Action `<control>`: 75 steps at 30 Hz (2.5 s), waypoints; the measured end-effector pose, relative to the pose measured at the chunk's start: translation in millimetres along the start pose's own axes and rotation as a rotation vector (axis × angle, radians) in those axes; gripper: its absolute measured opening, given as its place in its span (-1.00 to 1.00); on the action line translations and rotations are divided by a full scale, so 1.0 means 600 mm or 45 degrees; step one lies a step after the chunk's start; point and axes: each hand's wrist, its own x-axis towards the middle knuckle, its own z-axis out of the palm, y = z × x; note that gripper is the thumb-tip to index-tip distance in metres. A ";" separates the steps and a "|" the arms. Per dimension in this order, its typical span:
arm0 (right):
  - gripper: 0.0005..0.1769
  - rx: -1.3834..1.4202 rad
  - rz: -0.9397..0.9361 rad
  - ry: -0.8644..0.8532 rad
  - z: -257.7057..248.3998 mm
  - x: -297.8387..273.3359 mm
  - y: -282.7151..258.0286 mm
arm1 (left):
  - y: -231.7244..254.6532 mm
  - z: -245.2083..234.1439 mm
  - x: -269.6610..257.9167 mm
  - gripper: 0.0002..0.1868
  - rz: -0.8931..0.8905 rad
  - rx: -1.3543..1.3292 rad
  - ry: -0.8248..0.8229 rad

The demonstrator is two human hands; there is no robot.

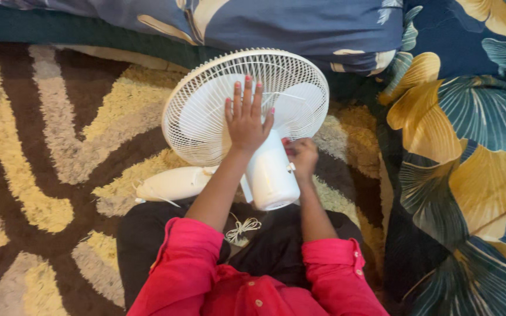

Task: The person wipes a white table fan with a red cloth while sitting on the floor. They clean the front grille, blades, and motor housing, rotating the fan to reach different areas.

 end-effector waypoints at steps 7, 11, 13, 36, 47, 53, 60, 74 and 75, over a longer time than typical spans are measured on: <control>-0.62 0.325 0.209 0.201 -0.047 0.040 -0.051 | 0.007 -0.010 -0.011 -0.33 0.041 -0.005 0.054; -0.59 0.261 0.216 0.273 -0.060 0.054 -0.088 | 0.007 -0.015 -0.014 -0.34 0.070 -0.003 0.106; -0.61 0.198 0.137 0.320 -0.061 0.064 -0.109 | 0.004 -0.015 -0.017 -0.34 0.072 -0.018 0.095; -0.64 -0.096 -0.114 0.200 -0.001 0.087 -0.304 | -0.012 -0.033 -0.032 -0.47 0.112 0.091 0.078; -0.53 -0.321 -0.079 0.158 -0.017 0.031 -0.277 | -0.078 -0.188 -0.053 -0.20 0.435 -0.477 -0.483; -0.66 -0.426 -0.178 0.253 -0.037 -0.002 -0.224 | -0.136 -0.200 -0.142 0.28 -0.401 -0.352 -0.048; -0.68 -0.457 -0.236 0.311 -0.079 0.000 -0.172 | -0.173 -0.179 -0.162 0.38 -0.325 -0.712 -0.209; -0.66 -0.318 -0.027 0.433 -0.158 0.038 -0.052 | -0.067 -0.138 0.033 0.38 0.116 -0.602 -0.542; -0.68 -0.291 -0.030 0.443 -0.165 0.035 -0.046 | -0.057 -0.135 0.042 0.36 0.122 -0.583 -0.548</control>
